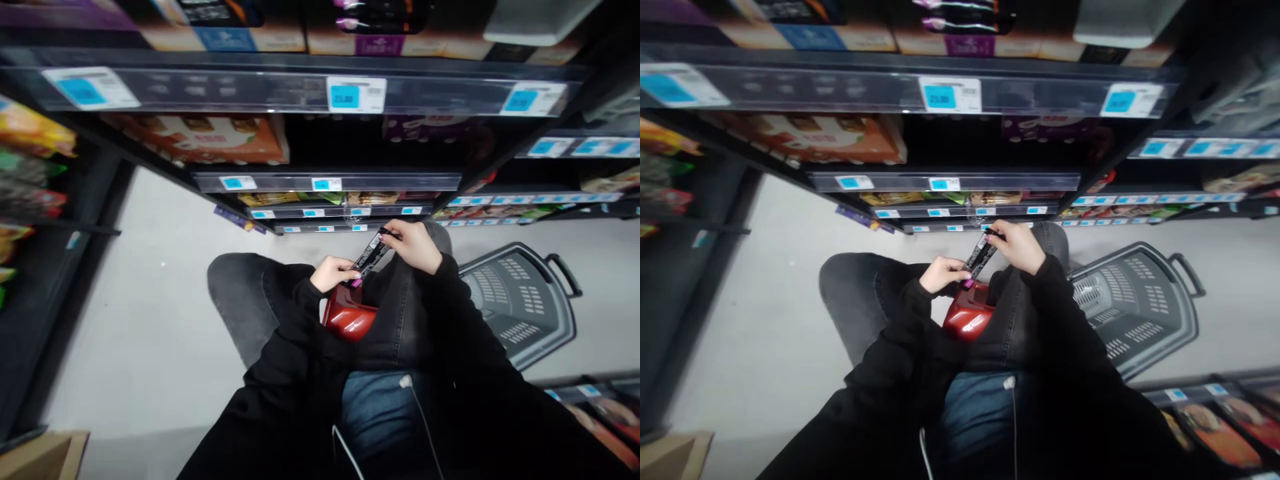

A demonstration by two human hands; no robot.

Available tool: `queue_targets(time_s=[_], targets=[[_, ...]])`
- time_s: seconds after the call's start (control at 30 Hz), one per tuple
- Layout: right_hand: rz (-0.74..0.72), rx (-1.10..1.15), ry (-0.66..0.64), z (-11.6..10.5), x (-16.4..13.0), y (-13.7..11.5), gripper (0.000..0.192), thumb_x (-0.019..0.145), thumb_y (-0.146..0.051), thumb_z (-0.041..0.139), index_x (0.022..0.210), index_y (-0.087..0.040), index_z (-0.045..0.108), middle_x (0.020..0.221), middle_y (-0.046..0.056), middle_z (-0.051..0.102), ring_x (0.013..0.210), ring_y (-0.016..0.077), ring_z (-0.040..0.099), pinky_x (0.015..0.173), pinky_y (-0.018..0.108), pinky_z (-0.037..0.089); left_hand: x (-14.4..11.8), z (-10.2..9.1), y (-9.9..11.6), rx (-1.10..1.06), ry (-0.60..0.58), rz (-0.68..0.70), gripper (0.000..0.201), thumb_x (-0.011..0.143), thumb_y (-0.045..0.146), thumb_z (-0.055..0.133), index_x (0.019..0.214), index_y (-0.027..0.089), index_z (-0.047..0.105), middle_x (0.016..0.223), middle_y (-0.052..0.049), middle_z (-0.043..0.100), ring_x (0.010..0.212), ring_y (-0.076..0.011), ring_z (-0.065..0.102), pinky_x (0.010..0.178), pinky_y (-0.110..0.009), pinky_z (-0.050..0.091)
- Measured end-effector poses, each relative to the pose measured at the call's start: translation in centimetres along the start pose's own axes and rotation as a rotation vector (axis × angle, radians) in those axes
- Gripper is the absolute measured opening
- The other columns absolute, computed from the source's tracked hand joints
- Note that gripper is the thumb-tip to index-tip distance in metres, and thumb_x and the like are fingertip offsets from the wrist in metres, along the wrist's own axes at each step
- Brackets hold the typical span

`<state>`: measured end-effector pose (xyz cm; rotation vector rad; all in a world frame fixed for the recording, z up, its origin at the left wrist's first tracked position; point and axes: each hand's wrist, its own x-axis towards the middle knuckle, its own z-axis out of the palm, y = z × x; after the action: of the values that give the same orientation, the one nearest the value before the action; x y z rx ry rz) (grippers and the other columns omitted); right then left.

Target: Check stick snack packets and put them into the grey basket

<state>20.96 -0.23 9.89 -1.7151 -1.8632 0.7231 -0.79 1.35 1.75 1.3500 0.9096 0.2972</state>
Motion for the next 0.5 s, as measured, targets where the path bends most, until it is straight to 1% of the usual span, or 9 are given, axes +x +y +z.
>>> queue_targets(time_s=[0.1, 0.2, 0.23, 0.27, 0.3, 0.37, 0.4, 0.47, 0.5], targets=[[0.129, 0.156, -0.057, -1.9, -2.0, 0.6, 0.011, 0.077, -0.029, 0.055, 0.075, -0.018, 0.056, 0.064, -0.001, 0.063, 0.055, 0.0114, 0.06, 0.056, 0.022, 0.043, 0.1, 0.6, 0.7, -0.076, -0.075, -0.03, 0.031, 0.057, 0.031, 0.073, 0.078, 0.008, 0.07, 0.065, -0.004, 0.068, 0.056, -0.0141, 0.059, 0.056, -0.023, 0.048], [0.283, 0.392, -0.063, -4.4, -5.3, 1.7, 0.014, 0.075, -0.031, 0.057, 0.078, -0.019, 0.053, 0.063, -0.002, 0.063, 0.053, 0.0127, 0.062, 0.051, 0.023, 0.047, 0.6, 1.9, 1.1, -0.162, -0.126, -0.038, 0.036, 0.056, 0.029, 0.074, 0.085, 0.009, 0.07, 0.077, -0.008, 0.07, 0.065, -0.0185, 0.063, 0.065, -0.03, 0.052], [0.331, 0.451, -0.032, -5.3, -6.7, 2.3, 0.016, 0.073, -0.032, 0.059, 0.079, -0.019, 0.053, 0.064, -0.002, 0.063, 0.054, 0.0136, 0.063, 0.05, 0.024, 0.049, 0.8, 2.4, 1.1, -0.193, -0.129, -0.047, 0.038, 0.055, 0.029, 0.075, 0.087, 0.009, 0.07, 0.08, -0.009, 0.07, 0.068, -0.02, 0.064, 0.068, -0.032, 0.053], [0.38, 0.492, 0.029, -6.3, -8.3, 3.0, 0.018, 0.072, -0.033, 0.061, 0.079, -0.019, 0.053, 0.063, -0.002, 0.062, 0.055, 0.0145, 0.063, 0.05, 0.024, 0.05, 1.0, 2.8, 0.9, -0.226, -0.121, -0.065, 0.04, 0.054, 0.029, 0.076, 0.089, 0.009, 0.069, 0.081, -0.01, 0.07, 0.069, -0.0212, 0.065, 0.069, -0.034, 0.053], [0.431, 0.518, 0.117, -7.4, -10.2, 3.9, 0.021, 0.07, -0.034, 0.062, 0.08, -0.019, 0.053, 0.063, -0.002, 0.062, 0.055, 0.0152, 0.064, 0.05, 0.025, 0.05, 1.2, 3.0, 0.6, -0.256, -0.099, -0.093, 0.042, 0.054, 0.03, 0.076, 0.09, 0.008, 0.068, 0.081, -0.011, 0.07, 0.069, -0.022, 0.065, 0.069, -0.036, 0.054], [0.541, 0.533, 0.334, -9.5, -14.6, 6.4, 0.026, 0.067, -0.037, 0.064, 0.082, -0.018, 0.054, 0.061, -0.002, 0.06, 0.053, 0.0159, 0.063, 0.05, 0.026, 0.052, 1.6, 2.9, -0.5, -0.301, 0.005, -0.155, 0.044, 0.058, 0.033, 0.074, 0.093, 0.007, 0.066, 0.079, -0.012, 0.069, 0.069, -0.0227, 0.065, 0.071, -0.039, 0.054], [0.599, 0.539, 0.435, -10.3, -17.2, 7.9, 0.03, 0.066, -0.039, 0.065, 0.085, -0.018, 0.054, 0.061, -0.002, 0.06, 0.053, 0.0162, 0.063, 0.051, 0.028, 0.053, 1.8, 2.5, -1.1, -0.308, 0.098, -0.175, 0.043, 0.06, 0.034, 0.072, 0.093, 0.008, 0.065, 0.078, -0.011, 0.069, 0.069, -0.0222, 0.065, 0.073, -0.04, 0.054], [0.729, 0.526, 0.572, -11.1, -22.6, 11.2, 0.039, 0.065, -0.04, 0.066, 0.096, -0.018, 0.055, 0.06, -0.001, 0.059, 0.055, 0.0181, 0.064, 0.054, 0.03, 0.054, 2.2, 1.2, -2.3, -0.265, 0.264, -0.225, 0.039, 0.062, 0.033, 0.07, 0.092, 0.009, 0.064, 0.081, -0.01, 0.069, 0.073, -0.0215, 0.065, 0.076, -0.04, 0.053], [0.792, 0.519, 0.625, -10.9, -25.3, 13.0, 0.042, 0.065, -0.042, 0.065, 0.097, -0.018, 0.054, 0.061, 0.0, 0.06, 0.055, 0.0186, 0.064, 0.055, 0.031, 0.055, 2.3, 0.4, -2.8, -0.225, 0.327, -0.261, 0.034, 0.064, 0.03, 0.068, 0.091, 0.01, 0.064, 0.082, -0.009, 0.068, 0.074, -0.0208, 0.065, 0.078, -0.039, 0.053]])
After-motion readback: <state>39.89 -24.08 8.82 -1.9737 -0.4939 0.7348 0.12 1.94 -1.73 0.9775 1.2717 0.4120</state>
